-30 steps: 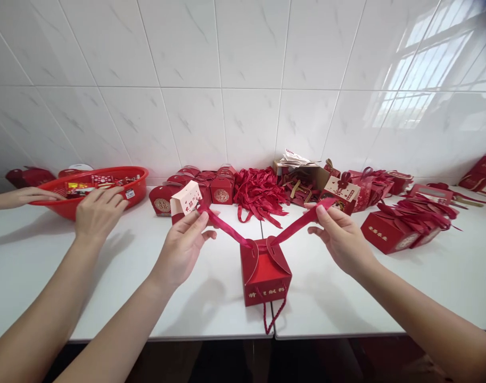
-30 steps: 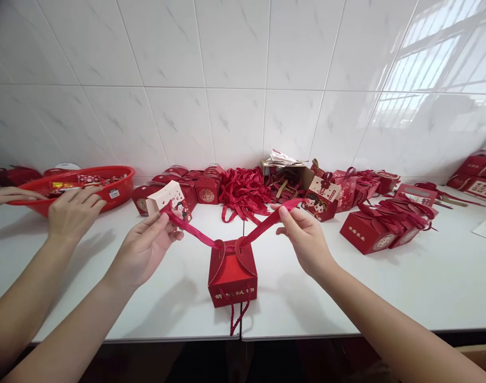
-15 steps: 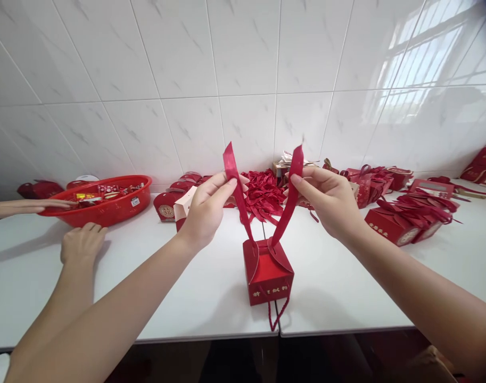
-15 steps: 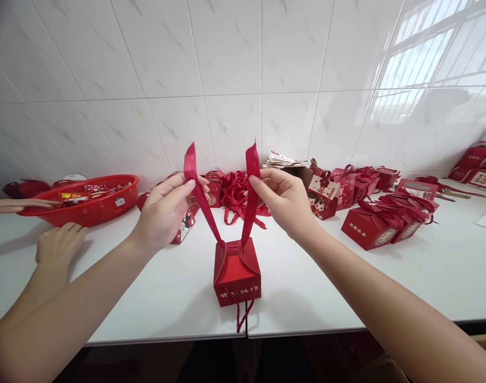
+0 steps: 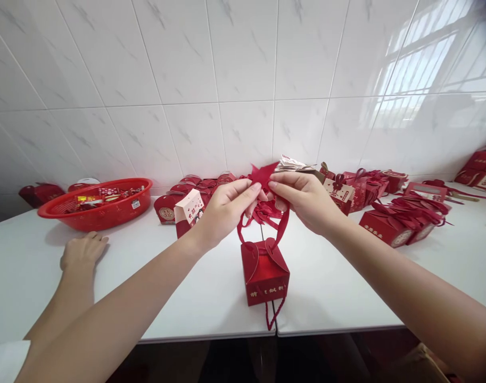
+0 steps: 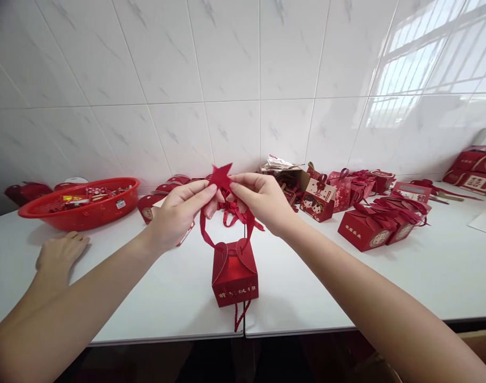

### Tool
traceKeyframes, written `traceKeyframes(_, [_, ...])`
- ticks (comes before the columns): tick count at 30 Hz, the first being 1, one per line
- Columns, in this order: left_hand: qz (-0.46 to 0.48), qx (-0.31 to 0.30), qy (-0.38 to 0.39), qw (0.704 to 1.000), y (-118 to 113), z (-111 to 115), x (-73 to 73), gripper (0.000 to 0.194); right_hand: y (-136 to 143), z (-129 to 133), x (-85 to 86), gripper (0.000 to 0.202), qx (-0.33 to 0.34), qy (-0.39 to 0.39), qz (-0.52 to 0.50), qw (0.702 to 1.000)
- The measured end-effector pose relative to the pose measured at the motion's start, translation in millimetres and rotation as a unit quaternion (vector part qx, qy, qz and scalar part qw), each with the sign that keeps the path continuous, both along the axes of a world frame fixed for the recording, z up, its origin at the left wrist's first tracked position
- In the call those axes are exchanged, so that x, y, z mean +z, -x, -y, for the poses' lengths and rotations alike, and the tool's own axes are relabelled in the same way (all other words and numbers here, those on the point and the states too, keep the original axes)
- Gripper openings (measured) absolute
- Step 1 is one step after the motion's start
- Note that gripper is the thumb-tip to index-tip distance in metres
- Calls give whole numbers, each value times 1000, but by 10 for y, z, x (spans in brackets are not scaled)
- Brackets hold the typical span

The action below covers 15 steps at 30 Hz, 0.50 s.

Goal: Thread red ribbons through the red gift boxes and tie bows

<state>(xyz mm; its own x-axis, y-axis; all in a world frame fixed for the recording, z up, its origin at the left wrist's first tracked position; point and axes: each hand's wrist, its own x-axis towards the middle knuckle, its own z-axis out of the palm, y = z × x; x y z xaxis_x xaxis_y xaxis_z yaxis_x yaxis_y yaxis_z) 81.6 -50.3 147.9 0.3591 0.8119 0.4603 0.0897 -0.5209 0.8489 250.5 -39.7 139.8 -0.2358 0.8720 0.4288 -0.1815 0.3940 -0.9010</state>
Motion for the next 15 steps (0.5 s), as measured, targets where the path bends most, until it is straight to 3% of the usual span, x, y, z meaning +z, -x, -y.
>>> traceKeyframes(4, [-48,27,8,998,-16,31,-27,28,63,71,-59,9,60,-69,11,996])
traceKeyframes(9, [-44,-45,77,995,77,-22,-52,32,23,58,-114,22,42,-188,93,977])
traceKeyframes(11, [-11,-66,126,990,125,-53,-54,37,-57,-5,-133,19,-8,-307,166,937])
traceKeyframes(15, [35,-84,197,976,178,-71,-36,39,-196,-133,-180,23,-120,-525,296,789])
